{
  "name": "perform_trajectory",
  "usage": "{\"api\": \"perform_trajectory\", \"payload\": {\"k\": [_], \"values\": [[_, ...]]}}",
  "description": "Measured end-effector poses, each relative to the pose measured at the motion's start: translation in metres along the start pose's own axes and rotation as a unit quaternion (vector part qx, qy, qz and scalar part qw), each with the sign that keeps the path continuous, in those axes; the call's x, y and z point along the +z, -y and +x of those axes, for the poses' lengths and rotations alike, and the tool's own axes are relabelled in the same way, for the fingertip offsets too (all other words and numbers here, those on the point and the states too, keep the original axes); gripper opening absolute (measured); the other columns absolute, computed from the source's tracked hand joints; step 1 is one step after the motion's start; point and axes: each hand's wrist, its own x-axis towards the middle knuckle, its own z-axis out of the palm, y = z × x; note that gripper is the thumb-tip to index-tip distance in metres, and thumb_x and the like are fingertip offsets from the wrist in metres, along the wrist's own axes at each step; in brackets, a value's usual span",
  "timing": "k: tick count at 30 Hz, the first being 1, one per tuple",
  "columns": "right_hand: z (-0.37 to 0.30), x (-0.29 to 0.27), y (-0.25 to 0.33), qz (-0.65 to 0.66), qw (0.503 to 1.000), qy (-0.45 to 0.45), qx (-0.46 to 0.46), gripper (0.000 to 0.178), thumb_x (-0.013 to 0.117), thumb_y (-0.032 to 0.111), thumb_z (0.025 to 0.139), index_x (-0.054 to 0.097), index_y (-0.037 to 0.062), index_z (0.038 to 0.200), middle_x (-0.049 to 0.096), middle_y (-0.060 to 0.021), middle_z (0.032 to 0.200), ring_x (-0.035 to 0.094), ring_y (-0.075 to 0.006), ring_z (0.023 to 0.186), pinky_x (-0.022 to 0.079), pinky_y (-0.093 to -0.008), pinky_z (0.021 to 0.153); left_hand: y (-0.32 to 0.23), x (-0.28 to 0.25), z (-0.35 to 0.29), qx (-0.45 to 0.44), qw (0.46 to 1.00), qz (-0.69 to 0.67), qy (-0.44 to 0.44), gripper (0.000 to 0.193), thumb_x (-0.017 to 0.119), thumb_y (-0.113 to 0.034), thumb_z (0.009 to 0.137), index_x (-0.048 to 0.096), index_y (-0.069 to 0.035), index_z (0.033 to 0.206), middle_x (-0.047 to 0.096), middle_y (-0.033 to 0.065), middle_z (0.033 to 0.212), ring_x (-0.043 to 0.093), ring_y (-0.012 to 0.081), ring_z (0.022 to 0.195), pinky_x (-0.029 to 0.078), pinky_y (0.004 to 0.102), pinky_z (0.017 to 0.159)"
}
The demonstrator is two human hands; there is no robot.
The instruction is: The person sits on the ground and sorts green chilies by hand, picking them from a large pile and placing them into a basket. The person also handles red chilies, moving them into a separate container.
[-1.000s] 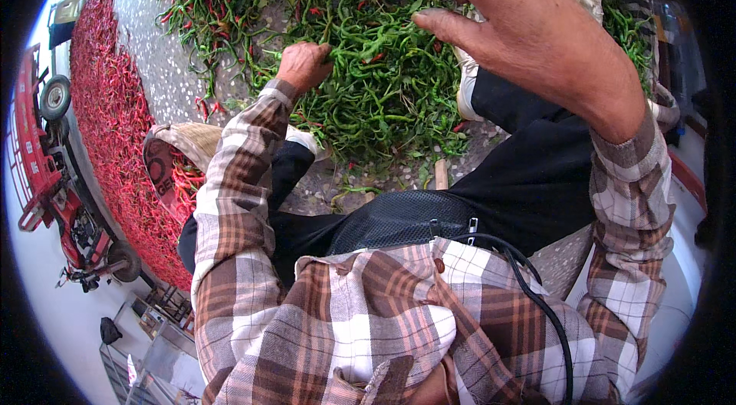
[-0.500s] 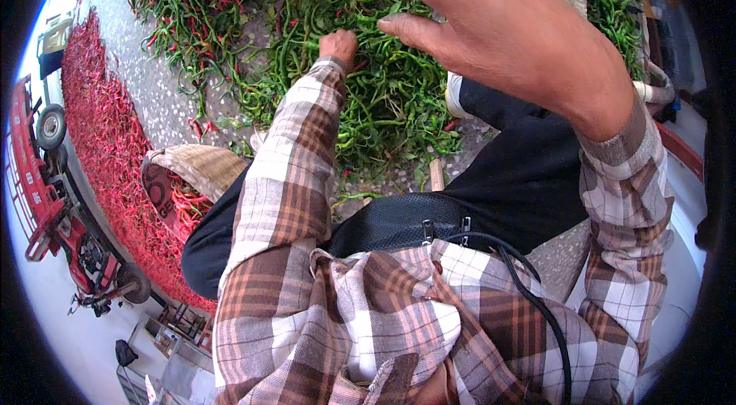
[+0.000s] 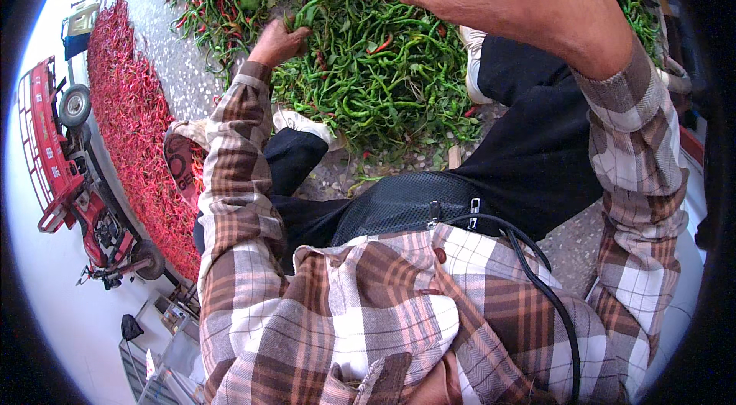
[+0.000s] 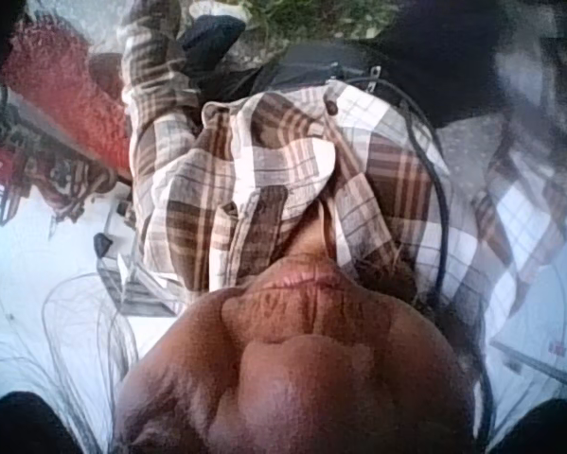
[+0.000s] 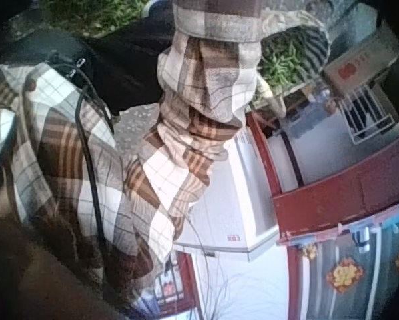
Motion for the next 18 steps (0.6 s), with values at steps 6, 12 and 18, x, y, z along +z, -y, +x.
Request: {"api": "perform_trajectory", "payload": {"k": [6, 12, 18], "values": [[0.007, -0.003, -0.005, 0.007, 0.996, 0.059, 0.068, 0.02, 0.058, 0.014, 0.084, 0.054, -0.0048, 0.079, 0.059, -0.0206, 0.075, 0.061, -0.0359, 0.078, 0.049, -0.0442, 0.073, 0.021, 0.06, 0.007, -0.027, 0.939, -0.342, 0.024, 0.015, 0.066, -0.012, 0.083, 0.064, -0.003, 0.095, 0.061, -0.0005, 0.071, 0.053, 0.0082, 0.056, 0.042, 0.0232, 0.051], [0.009, -0.027, 0.008, 0.044, 0.983, 0.125, 0.125, 0.018, 0.057, 0.013, 0.084, 0.053, -0.0038, 0.078, 0.058, -0.0186, 0.072, 0.061, -0.0352, 0.074, 0.049, -0.043, 0.07, 0.045, 0.084, 0.034, -0.04, 0.999, -0.007, -0.024, 0.036, 0.067, -0.027, 0.071, 0.067, -0.005, 0.099, 0.066, 0.0221, 0.086, 0.065, 0.0354, 0.083, 0.049, 0.0411, 0.077], [0.012, -0.022, -0.002, 0.068, 0.983, 0.13, 0.107, 0.016, 0.056, 0.011, 0.084, 0.054, -0.0035, 0.079, 0.058, -0.0186, 0.073, 0.061, -0.0339, 0.072, 0.051, -0.0425, 0.067, 0.056, 0.094, 0.08, -0.154, 0.971, 0.068, -0.171, 0.043, 0.067, -0.03, 0.071, 0.063, -0.002, 0.103, 0.064, 0.0228, 0.103, 0.06, 0.0383, 0.098, 0.047, 0.0445, 0.084]]}}
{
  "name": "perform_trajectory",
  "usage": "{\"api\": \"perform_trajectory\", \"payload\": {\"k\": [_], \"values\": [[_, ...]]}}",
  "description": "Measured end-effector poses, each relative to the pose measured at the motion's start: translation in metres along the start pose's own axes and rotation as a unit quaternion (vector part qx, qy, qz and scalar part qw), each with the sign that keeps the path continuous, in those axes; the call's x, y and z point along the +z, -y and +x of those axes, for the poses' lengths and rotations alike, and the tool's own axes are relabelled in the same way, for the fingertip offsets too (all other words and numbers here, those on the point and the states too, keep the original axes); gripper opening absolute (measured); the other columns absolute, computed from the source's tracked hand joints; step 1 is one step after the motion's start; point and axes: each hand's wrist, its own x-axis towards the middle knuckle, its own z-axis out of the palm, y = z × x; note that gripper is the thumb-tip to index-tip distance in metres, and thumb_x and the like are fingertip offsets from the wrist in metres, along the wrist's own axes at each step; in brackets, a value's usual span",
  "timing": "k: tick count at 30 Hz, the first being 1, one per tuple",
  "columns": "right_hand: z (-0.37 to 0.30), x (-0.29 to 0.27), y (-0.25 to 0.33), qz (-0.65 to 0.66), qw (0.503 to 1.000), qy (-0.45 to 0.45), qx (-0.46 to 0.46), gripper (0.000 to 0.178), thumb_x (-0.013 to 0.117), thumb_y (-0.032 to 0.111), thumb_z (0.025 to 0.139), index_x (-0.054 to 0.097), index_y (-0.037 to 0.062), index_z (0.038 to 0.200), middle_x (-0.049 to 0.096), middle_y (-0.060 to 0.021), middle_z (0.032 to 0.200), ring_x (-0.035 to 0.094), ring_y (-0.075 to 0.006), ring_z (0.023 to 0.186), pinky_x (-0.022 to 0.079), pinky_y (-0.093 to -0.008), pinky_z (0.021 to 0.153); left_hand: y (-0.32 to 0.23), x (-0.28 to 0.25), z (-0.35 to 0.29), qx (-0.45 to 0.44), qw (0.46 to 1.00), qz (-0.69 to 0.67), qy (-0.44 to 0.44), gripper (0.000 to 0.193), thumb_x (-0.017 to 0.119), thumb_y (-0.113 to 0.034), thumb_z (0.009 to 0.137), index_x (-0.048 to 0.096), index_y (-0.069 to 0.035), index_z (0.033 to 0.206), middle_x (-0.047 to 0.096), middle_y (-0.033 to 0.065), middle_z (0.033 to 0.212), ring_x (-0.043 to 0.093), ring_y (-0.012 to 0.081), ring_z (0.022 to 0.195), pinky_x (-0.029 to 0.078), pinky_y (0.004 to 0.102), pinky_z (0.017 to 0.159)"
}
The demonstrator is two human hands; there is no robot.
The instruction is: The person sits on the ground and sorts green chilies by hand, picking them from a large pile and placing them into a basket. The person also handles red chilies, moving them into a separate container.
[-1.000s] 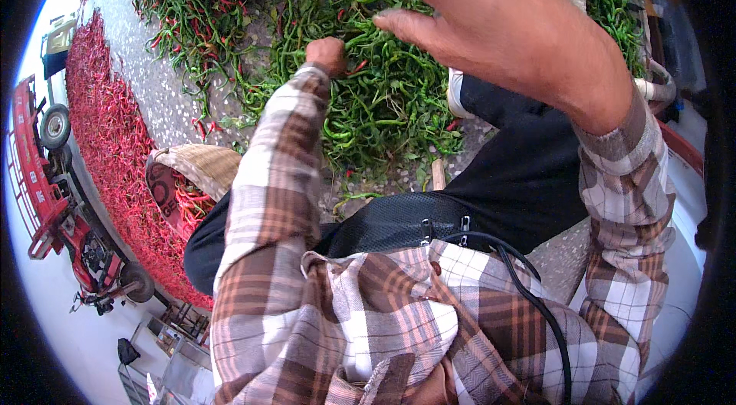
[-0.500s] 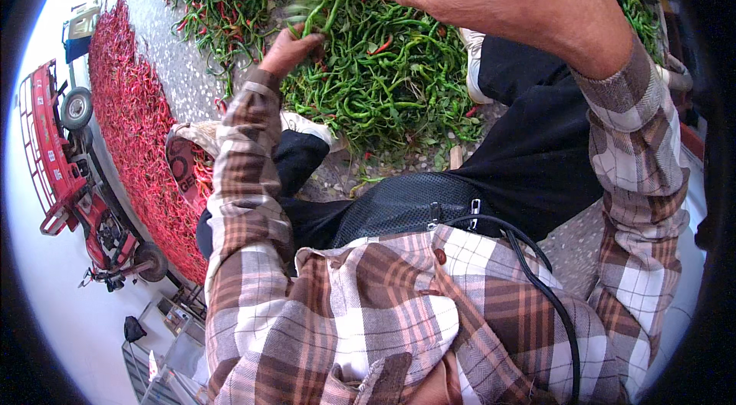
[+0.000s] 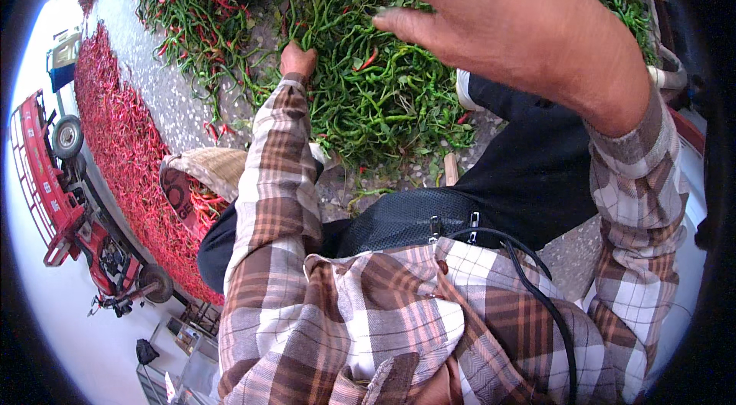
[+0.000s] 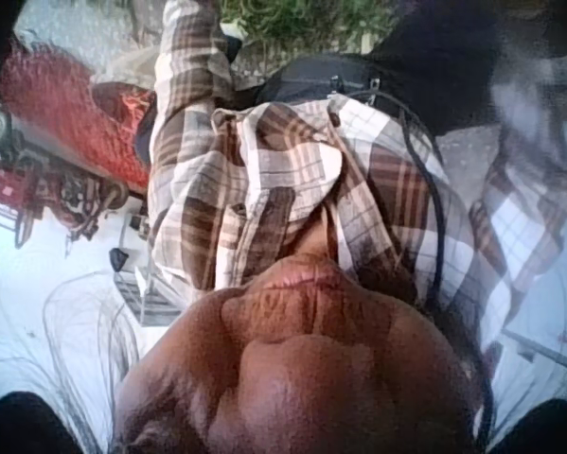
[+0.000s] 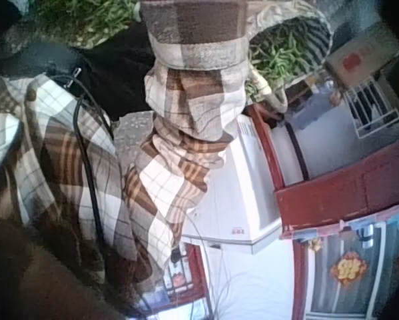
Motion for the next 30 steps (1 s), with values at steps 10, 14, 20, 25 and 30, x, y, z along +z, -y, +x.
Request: {"api": "perform_trajectory", "payload": {"k": [10, 14, 20, 25, 30], "values": [[0.0, 0.013, -0.007, -0.054, 0.997, -0.046, -0.018, 0.019, 0.054, 0.016, 0.087, 0.046, -0.0007, 0.082, 0.053, -0.0171, 0.076, 0.056, -0.0339, 0.073, 0.045, -0.0438, 0.068, 0.02, -0.024, 0.006, 0.017, 0.955, -0.167, 0.245, 0.062, 0.075, -0.026, 0.073, 0.053, 0.013, 0.116, 0.065, 0.0202, 0.102, 0.062, 0.0229, 0.092, 0.048, 0.0338, 0.085], [0.009, -0.001, 0.004, -0.026, 0.999, 0.02, -0.003, 0.019, 0.055, 0.016, 0.088, 0.047, -0.0009, 0.083, 0.054, -0.017, 0.077, 0.057, -0.0321, 0.074, 0.047, -0.0421, 0.069, 0.043, -0.09, -0.008, 0.055, 0.929, -0.34, 0.136, 0.033, 0.067, -0.021, 0.082, 0.061, 0.001, 0.105, 0.067, 0.0094, 0.087, 0.061, 0.014, 0.079, 0.047, 0.0269, 0.069], [0.022, 0.019, -0.005, -0.087, 0.989, -0.102, -0.067, 0.022, 0.064, 0.015, 0.081, 0.054, -0.0014, 0.093, 0.058, -0.0174, 0.082, 0.059, -0.0342, 0.077, 0.047, -0.0413, 0.067, 0.05, -0.101, 0.021, 0.016, 0.95, -0.282, 0.13, 0.053, 0.072, -0.039, 0.074, 0.065, 0.007, 0.098, 0.067, 0.0066, 0.088, 0.06, 0.0152, 0.075, 0.048, 0.0307, 0.068], [0.018, 0.048, -0.023, -0.144, 0.977, -0.147, -0.054, 0.026, 0.068, 0.013, 0.075, 0.055, 0.0, 0.095, 0.058, -0.0163, 0.082, 0.058, -0.0373, 0.077, 0.045, -0.0434, 0.065, 0.06, -0.045, 0.044, -0.084, 0.992, 0.092, -0.003, 0.065, 0.071, -0.049, 0.065, 0.062, 0.002, 0.105, 0.063, 0.0221, 0.108, 0.06, 0.036, 0.104, 0.049, 0.0401, 0.086], [0.023, 0.046, -0.021, -0.144, 0.983, -0.11, -0.02, 0.025, 0.069, 0.012, 0.073, 0.053, 0.0014, 0.09, 0.056, -0.0152, 0.08, 0.057, -0.0373, 0.077, 0.045, -0.0448, 0.065, 0.073, -0.005, 0.048, -0.15, 0.987, 0.027, 0.041, 0.076, 0.076, -0.052, 0.061, 0.054, -0.002, 0.114, 0.059, 0.0199, 0.116, 0.057, 0.0343, 0.108, 0.044, 0.0403, 0.092]]}}
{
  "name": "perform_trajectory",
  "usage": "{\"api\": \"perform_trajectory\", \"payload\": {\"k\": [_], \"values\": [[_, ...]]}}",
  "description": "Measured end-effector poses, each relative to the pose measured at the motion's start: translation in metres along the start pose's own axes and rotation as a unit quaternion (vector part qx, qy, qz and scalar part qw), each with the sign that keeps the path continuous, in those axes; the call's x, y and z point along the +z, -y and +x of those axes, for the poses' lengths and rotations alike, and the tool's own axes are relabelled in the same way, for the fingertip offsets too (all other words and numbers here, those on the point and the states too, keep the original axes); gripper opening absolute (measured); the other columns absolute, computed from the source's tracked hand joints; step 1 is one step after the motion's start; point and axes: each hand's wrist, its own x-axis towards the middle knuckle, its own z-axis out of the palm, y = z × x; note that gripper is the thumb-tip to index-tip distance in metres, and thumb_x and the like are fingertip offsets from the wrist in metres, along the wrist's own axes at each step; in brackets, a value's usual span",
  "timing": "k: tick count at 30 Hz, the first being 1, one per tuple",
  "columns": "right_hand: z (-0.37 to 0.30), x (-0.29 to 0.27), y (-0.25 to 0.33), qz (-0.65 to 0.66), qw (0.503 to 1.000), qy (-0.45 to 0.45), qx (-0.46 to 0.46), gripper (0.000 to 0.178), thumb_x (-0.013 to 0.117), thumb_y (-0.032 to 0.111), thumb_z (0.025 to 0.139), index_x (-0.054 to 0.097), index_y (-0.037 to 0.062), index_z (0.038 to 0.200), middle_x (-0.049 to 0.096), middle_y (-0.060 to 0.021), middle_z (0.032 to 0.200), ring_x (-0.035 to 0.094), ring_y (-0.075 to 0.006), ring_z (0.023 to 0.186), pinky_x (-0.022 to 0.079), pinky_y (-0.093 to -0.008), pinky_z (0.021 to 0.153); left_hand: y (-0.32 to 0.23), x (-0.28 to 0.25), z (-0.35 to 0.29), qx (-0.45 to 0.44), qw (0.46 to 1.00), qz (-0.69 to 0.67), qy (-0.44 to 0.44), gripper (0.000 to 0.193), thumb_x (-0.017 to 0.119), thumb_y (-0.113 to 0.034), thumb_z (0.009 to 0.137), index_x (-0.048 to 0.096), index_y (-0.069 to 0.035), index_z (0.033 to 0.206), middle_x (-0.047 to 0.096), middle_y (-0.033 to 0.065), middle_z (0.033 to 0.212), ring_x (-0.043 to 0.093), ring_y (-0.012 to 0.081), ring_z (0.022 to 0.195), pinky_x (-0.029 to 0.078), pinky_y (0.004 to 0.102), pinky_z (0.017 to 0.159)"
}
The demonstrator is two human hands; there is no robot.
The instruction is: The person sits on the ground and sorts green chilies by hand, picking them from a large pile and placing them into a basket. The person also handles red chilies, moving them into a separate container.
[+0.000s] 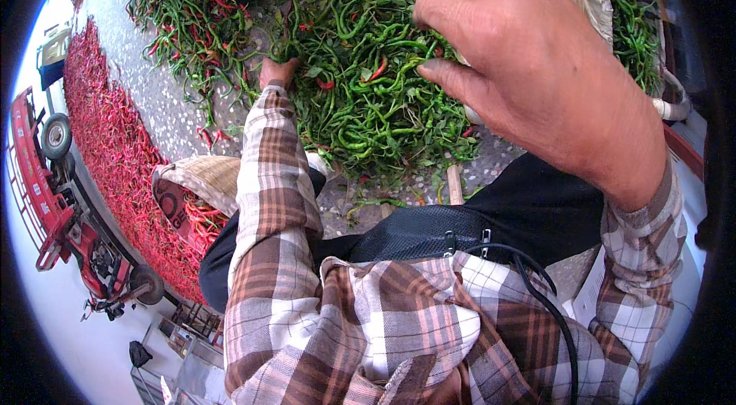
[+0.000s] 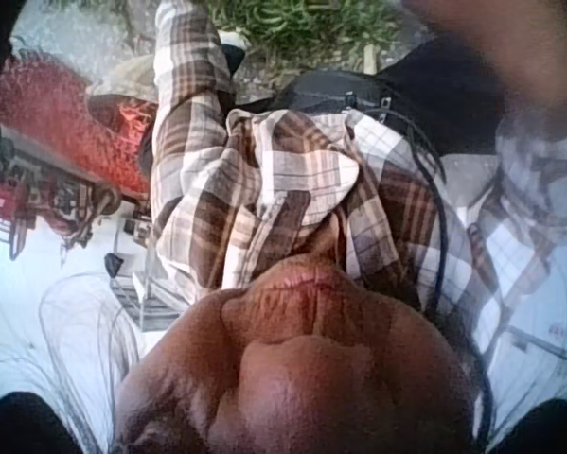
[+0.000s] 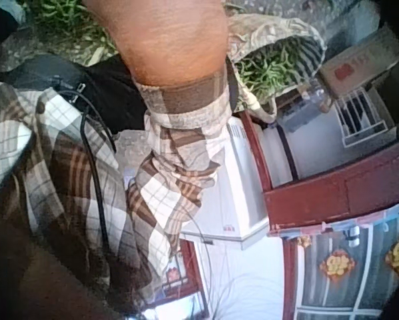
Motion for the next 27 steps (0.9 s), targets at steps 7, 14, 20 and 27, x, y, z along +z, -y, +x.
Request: {"api": "perform_trajectory", "payload": {"k": [7, 14, 20, 27], "values": [[0.0, 0.002, 0.011, 0.004, 1.0, 0.028, -0.006, 0.025, 0.067, 0.013, 0.074, 0.049, 0.0019, 0.087, 0.055, -0.0151, 0.082, 0.056, -0.0374, 0.079, 0.045, -0.0448, 0.067, -0.021, 0.013, -0.003, 0.065, 0.996, 0.042, -0.043, 0.077, 0.076, -0.052, 0.06, 0.055, -0.002, 0.115, 0.059, 0.0206, 0.117, 0.057, 0.0334, 0.109, 0.044, 0.041, 0.093], [-0.002, 0.008, 0.002, -0.001, 1.0, 0.013, -0.018, 0.024, 0.067, 0.013, 0.075, 0.049, 0.0015, 0.084, 0.055, -0.0154, 0.081, 0.057, -0.038, 0.077, 0.045, -0.0462, 0.065, -0.022, -0.011, -0.016, 0.07, 0.991, -0.092, -0.073, 0.069, 0.078, -0.047, 0.059, 0.061, 0.007, 0.099, 0.064, 0.0254, 0.1, 0.064, 0.0347, 0.093, 0.049, 0.0391, 0.082], [-0.005, 0.016, 0.003, -0.003, 0.993, -0.085, -0.08, 0.015, 0.06, 0.015, 0.076, 0.06, -0.0006, 0.076, 0.063, -0.0207, 0.076, 0.062, -0.0385, 0.078, 0.05, -0.0475, 0.069, 0.007, -0.099, -0.075, 0.104, 0.813, -0.562, 0.111, 0.018, 0.068, -0.014, 0.079, 0.062, -0.003, 0.092, 0.065, 0.0052, 0.078, 0.063, 0.017, 0.064, 0.051, 0.0305, 0.059], [0.0, 0.025, 0.015, 0.055, 0.993, -0.033, -0.099, 0.028, 0.063, 0.026, 0.078, 0.06, -0.0011, 0.079, 0.062, -0.0219, 0.077, 0.062, -0.0393, 0.079, 0.05, -0.0473, 0.07, -0.006, -0.167, -0.193, 0.085, 0.805, -0.58, 0.088, 0.026, 0.064, -0.024, 0.086, 0.06, -0.003, 0.101, 0.065, 0.0052, 0.079, 0.062, 0.0155, 0.063, 0.052, 0.0278, 0.056]]}}
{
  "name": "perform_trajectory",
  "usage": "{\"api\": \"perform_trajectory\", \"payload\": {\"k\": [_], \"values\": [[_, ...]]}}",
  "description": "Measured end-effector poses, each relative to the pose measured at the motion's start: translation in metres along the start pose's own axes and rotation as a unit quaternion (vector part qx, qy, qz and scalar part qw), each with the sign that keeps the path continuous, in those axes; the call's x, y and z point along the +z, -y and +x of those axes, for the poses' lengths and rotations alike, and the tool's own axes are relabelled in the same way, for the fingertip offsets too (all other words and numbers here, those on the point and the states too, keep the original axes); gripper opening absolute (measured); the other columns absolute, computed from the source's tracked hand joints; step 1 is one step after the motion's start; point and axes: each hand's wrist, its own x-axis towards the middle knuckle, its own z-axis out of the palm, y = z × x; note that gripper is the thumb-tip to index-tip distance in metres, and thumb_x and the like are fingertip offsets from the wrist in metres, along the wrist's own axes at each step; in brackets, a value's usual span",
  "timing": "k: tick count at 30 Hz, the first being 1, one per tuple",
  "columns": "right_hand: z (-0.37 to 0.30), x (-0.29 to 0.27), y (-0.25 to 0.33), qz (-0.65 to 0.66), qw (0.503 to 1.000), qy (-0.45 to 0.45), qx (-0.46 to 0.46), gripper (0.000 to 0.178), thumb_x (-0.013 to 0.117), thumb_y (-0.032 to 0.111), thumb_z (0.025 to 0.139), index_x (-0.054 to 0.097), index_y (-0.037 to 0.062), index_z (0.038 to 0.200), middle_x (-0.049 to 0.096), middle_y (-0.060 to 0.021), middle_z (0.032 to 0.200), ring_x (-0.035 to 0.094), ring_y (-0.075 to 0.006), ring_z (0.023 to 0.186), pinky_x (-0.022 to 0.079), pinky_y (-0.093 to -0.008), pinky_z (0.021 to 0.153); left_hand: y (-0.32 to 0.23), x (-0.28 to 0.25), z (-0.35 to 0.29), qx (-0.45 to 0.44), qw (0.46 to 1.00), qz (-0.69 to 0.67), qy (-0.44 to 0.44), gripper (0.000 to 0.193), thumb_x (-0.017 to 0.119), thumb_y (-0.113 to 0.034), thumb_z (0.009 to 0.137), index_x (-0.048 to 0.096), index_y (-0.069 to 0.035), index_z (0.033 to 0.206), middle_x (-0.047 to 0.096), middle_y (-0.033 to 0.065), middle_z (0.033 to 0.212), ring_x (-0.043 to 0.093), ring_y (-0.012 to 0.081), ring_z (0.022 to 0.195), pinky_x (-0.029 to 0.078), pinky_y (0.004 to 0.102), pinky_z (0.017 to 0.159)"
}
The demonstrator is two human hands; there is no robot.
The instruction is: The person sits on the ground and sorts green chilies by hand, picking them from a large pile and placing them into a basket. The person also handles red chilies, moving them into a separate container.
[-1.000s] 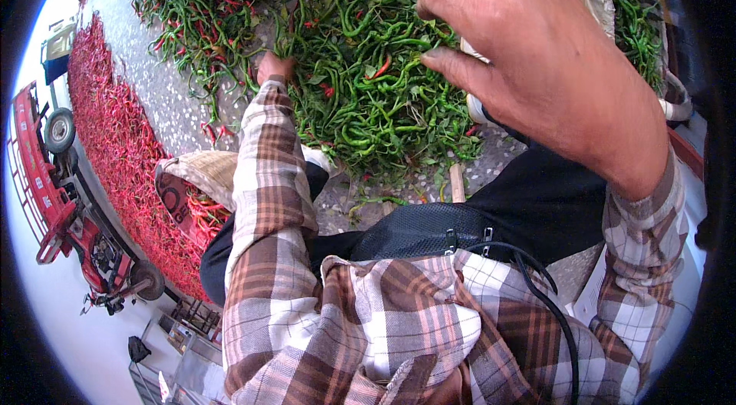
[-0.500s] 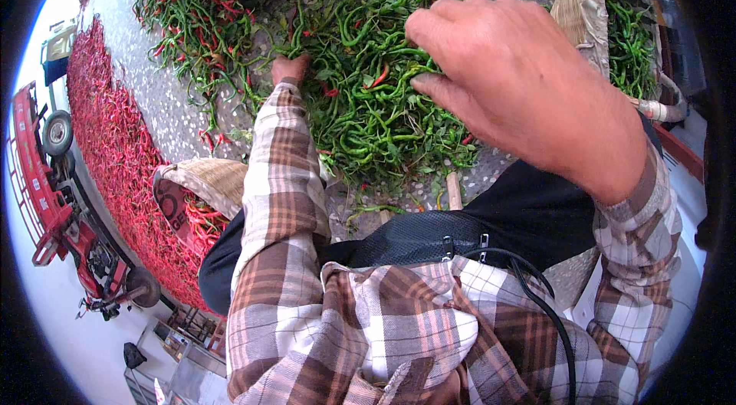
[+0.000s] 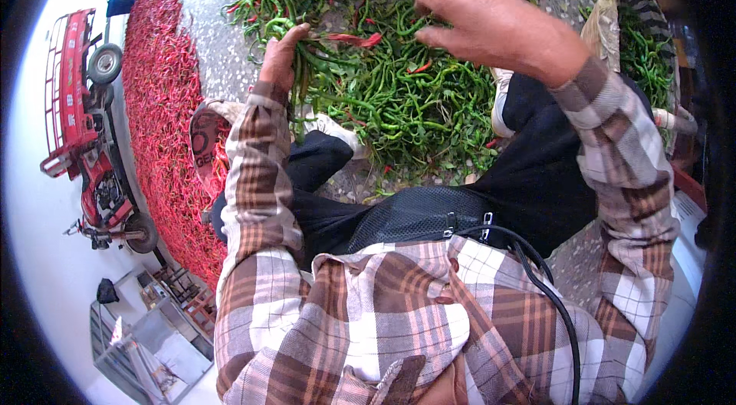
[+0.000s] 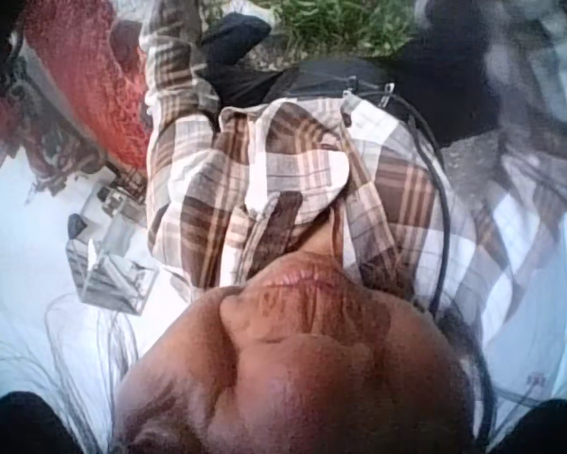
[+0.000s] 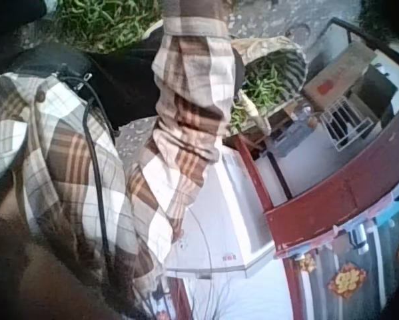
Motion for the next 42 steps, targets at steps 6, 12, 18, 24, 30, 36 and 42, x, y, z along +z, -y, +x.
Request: {"api": "perform_trajectory", "payload": {"k": [6, 12, 18, 24, 30, 36, 42], "values": [[0.002, 0.043, 0.039, 0.118, 0.991, -0.055, -0.017, 0.043, 0.065, 0.037, 0.08, 0.057, -0.0022, 0.097, 0.063, -0.0229, 0.089, 0.061, -0.0382, 0.088, 0.049, -0.0453, 0.076, -0.008, 0.04, -0.095, 0.018, 0.971, -0.209, 0.114, 0.022, 0.062, -0.018, 0.087, 0.058, -0.006, 0.105, 0.066, 0.0073, 0.081, 0.061, 0.0156, 0.063, 0.054, 0.0303, 0.056], [-0.011, 0.072, 0.045, 0.35, 0.93, 0.099, 0.043, 0.034, 0.063, 0.027, 0.083, 0.061, -0.0036, 0.098, 0.064, -0.0175, 0.079, 0.064, -0.0259, 0.075, 0.051, -0.0379, 0.068, 0.011, 0.058, -0.133, 0.019, 0.885, -0.413, 0.215, 0.021, 0.061, -0.021, 0.087, 0.056, -0.007, 0.102, 0.062, 0.0076, 0.085, 0.058, 0.0158, 0.067, 0.054, 0.0314, 0.059], [-0.028, 0.075, 0.061, 0.529, 0.803, -0.071, 0.265, 0.075, 0.06, 0.054, 0.084, 0.046, -0.0092, 0.121, 0.06, -0.0155, 0.104, 0.061, -0.0195, 0.085, 0.052, -0.0331, 0.068, 0.021, 0.048, -0.118, 0.051, 0.838, -0.537, 0.078, 0.018, 0.064, -0.019, 0.082, 0.053, -0.007, 0.09, 0.06, 0.0075, 0.081, 0.056, 0.0161, 0.065, 0.053, 0.0313, 0.06], [-0.038, 0.118, 0.109, 0.619, 0.75, 0.106, 0.208, 0.059, 0.06, 0.052, 0.085, 0.057, -0.0008, 0.11, 0.062, -0.0074, 0.091, 0.059, -0.0124, 0.084, 0.05, -0.0291, 0.071, 0.015, 0.054, -0.116, 0.143, 0.853, -0.496, 0.072, 0.015, 0.063, -0.021, 0.083, 0.054, -0.01, 0.087, 0.059, 0.0047, 0.079, 0.054, 0.0148, 0.062, 0.049, 0.028, 0.059], [-0.037, 0.132, 0.096, 0.474, 0.864, 0.071, 0.157, 0.032, 0.046, 0.027, 0.096, 0.055, -0.0006, 0.082, 0.058, -0.0127, 0.07, 0.057, -0.0238, 0.066, 0.045, -0.0383, 0.063, 0.008, 0.03, -0.11, 0.151, 0.812, -0.547, 0.139, 0.017, 0.061, -0.023, 0.083, 0.053, -0.008, 0.086, 0.059, 0.0044, 0.078, 0.053, 0.0123, 0.062, 0.048, 0.0304, 0.061], [-0.054, 0.142, 0.081, -0.021, 0.922, 0.366, 0.121, 0.04, 0.064, 0.034, 0.081, 0.059, -0.0024, 0.097, 0.062, -0.024, 0.093, 0.062, -0.0354, 0.089, 0.049, -0.0411, 0.077, -0.003, -0.009, -0.109, 0.2, 0.805, -0.558, 0.034, 0.018, 0.057, -0.025, 0.083, 0.057, -0.006, 0.082, 0.058, 0.0044, 0.07, 0.053, 0.0168, 0.062, 0.05, 0.0343, 0.064], [-0.031, 0.119, 0.091, 0.61, 0.775, 0.122, 0.112, 0.075, 0.065, 0.044, 0.083, 0.037, -0.0066, 0.131, 0.051, -0.018, 0.122, 0.058, -0.0236, 0.104, 0.051, -0.0309, 0.083, -0.007, 0.017, -0.128, 0.169, 0.763, -0.585, 0.218, 0.025, 0.058, -0.029, 0.085, 0.055, -0.005, 0.084, 0.055, 0.0021, 0.075, 0.051, 0.0129, 0.065, 0.046, 0.0315, 0.063]]}}
